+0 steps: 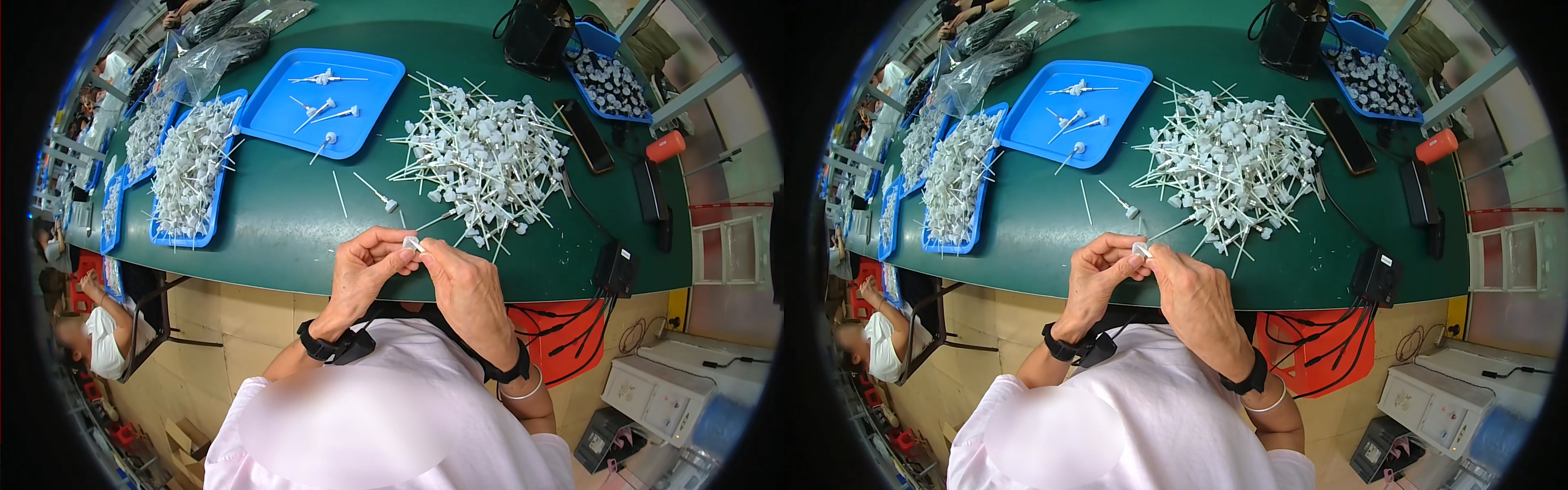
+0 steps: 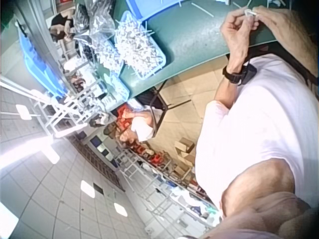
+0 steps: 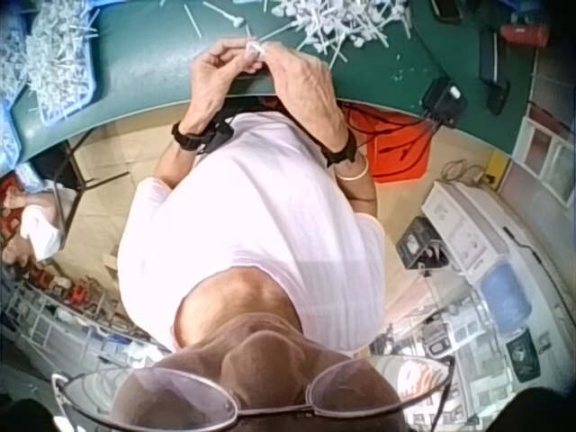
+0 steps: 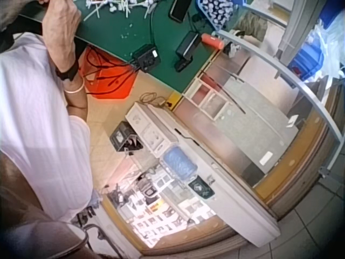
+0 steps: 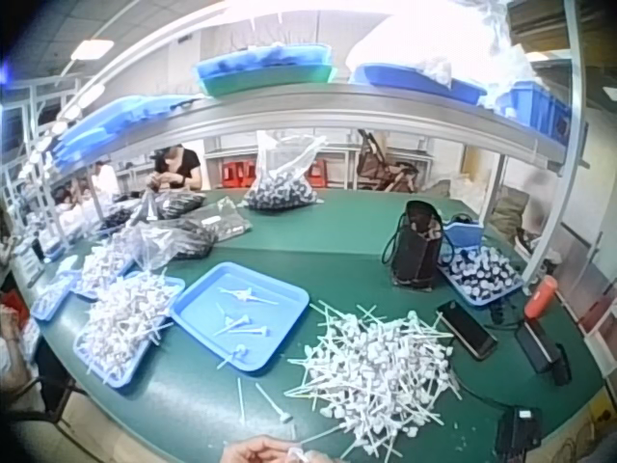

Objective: Assembling small white plastic parts at a manufacturing workbench.

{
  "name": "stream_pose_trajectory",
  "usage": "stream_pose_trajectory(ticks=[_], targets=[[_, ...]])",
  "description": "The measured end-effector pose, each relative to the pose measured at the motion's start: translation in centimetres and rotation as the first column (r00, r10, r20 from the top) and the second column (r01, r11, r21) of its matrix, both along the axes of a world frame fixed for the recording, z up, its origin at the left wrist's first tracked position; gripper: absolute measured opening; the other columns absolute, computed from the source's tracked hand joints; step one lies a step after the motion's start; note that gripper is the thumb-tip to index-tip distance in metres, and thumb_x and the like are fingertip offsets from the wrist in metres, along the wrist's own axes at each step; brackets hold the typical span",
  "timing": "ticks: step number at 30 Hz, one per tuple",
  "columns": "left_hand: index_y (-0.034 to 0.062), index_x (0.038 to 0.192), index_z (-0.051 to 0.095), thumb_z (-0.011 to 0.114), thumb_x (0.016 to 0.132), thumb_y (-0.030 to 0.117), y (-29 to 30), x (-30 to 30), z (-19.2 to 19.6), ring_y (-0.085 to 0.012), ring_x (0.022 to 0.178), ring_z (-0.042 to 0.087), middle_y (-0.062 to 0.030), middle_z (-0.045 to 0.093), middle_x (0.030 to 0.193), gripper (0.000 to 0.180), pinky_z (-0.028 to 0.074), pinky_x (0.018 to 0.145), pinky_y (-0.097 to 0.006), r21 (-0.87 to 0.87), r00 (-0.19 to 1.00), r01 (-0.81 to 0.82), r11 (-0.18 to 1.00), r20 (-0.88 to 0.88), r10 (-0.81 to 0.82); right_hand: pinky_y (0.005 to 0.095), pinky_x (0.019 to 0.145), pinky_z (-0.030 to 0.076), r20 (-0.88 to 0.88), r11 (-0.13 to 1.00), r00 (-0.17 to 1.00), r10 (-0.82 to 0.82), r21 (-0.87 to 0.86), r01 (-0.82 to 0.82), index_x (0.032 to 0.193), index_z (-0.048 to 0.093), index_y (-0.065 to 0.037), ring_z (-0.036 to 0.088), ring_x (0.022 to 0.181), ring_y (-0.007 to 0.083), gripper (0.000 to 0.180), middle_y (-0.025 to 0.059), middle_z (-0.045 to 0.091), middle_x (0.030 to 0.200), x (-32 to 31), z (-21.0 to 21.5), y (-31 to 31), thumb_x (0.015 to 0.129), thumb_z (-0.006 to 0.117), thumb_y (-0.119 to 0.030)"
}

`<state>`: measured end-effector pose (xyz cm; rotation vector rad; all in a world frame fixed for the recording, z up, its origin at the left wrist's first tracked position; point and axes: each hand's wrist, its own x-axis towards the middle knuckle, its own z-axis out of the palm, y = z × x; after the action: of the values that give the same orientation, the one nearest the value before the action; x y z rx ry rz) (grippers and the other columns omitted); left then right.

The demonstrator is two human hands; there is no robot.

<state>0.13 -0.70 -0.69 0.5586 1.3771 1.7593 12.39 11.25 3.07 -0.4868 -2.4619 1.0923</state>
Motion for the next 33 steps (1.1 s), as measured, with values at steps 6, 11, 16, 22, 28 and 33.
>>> stream_pose_trajectory(ticks=[6, 11, 16, 22, 28, 33], targets=[[-0.0051, 0.115, 0.062, 0.065, 0.091, 0.002, 0.0, 0.1, 0.2, -0.0143, 0.083, 0.069, -0.0128, 0.072, 0.095, 0.025, 0.056, 0.073, -0.025, -0.018, 1.000, -0.017, 1.000, 0.007, 0.017, 0.0456, 0.052, 0.047, 0.056, 1.000, 0.998, 0.020, 0.014, -0.020, 0.094, 0.055, -0.005, 0.063, 0.065, 0.0376, 0.010, 0.0140, 0.065, 0.076, 0.1, 0.6, 0.3, 0.098, 0.052, -0.014], [-0.0042, 0.114, 0.064, 0.066, 0.091, 0.003, 0.0, 0.1, 0.3, -0.0137, 0.082, 0.068, -0.0124, 0.072, 0.094, 0.024, 0.056, 0.073, -0.025, -0.029, 1.000, -0.012, 1.000, -0.012, 0.011, 0.0466, 0.052, 0.045, 0.069, 0.998, 0.996, 0.059, 0.017, -0.060, 0.093, 0.056, -0.006, 0.062, 0.064, 0.0383, 0.011, 0.0151, 0.065, 0.077, 0.2, 0.3, 0.9, 0.098, 0.051, -0.015], [-0.0011, 0.113, 0.066, 0.065, 0.092, 0.004, -0.2, 0.1, 0.0, -0.0123, 0.086, 0.068, -0.0090, 0.072, 0.095, 0.022, 0.055, 0.074, -0.024, -0.028, 1.000, 0.007, 1.000, -0.029, -0.008, 0.0471, 0.053, 0.044, 0.115, 0.995, 0.989, 0.095, -0.049, -0.090, 0.092, 0.056, -0.005, 0.061, 0.064, 0.0395, 0.015, 0.0175, 0.061, 0.070, 0.2, 0.6, 1.5, 0.099, 0.050, -0.017], [-0.0013, 0.112, 0.066, 0.067, 0.091, 0.004, -0.3, 0.3, 0.1, -0.0115, 0.082, 0.067, -0.0082, 0.071, 0.092, 0.022, 0.054, 0.072, -0.024, -0.047, 0.998, -0.019, 0.999, -0.059, 0.016, 0.0455, 0.054, 0.044, 0.154, 0.973, 0.974, 0.163, -0.189, -0.133, 0.091, 0.061, -0.003, 0.060, 0.064, 0.0400, 0.022, 0.0191, 0.060, 0.067, 0.2, 0.9, 2.3, 0.099, 0.051, -0.021], [0.0005, 0.110, 0.068, 0.067, 0.091, 0.003, -0.4, 0.4, -0.1, -0.0083, 0.082, 0.064, -0.0056, 0.071, 0.093, 0.019, 0.051, 0.073, -0.022, -0.033, 0.995, -0.023, 0.999, -0.101, 0.019, 0.0399, 0.053, 0.042, 0.086, 0.916, 0.968, 0.235, -0.354, -0.191, 0.090, 0.063, -0.001, 0.056, 0.054, 0.0302, 0.026, 0.0147, 0.057, 0.062, -0.1, -0.6, 3.1, 0.099, 0.052, -0.022], [-0.0009, 0.110, 0.067, 0.069, 0.089, 0.003, -0.4, 0.5, -0.4, -0.0095, 0.081, 0.064, -0.0064, 0.070, 0.091, 0.022, 0.052, 0.073, -0.022, -0.016, 0.983, -0.054, 0.998, -0.177, 0.051, 0.0327, 0.051, 0.038, 0.144, 0.776, 0.936, 0.322, -0.606, -0.174, 0.085, 0.062, 0.001, 0.044, 0.051, 0.0149, 0.031, 0.0070, 0.044, 0.056, -0.2, -0.9, 3.5, 0.100, 0.050, -0.024]])
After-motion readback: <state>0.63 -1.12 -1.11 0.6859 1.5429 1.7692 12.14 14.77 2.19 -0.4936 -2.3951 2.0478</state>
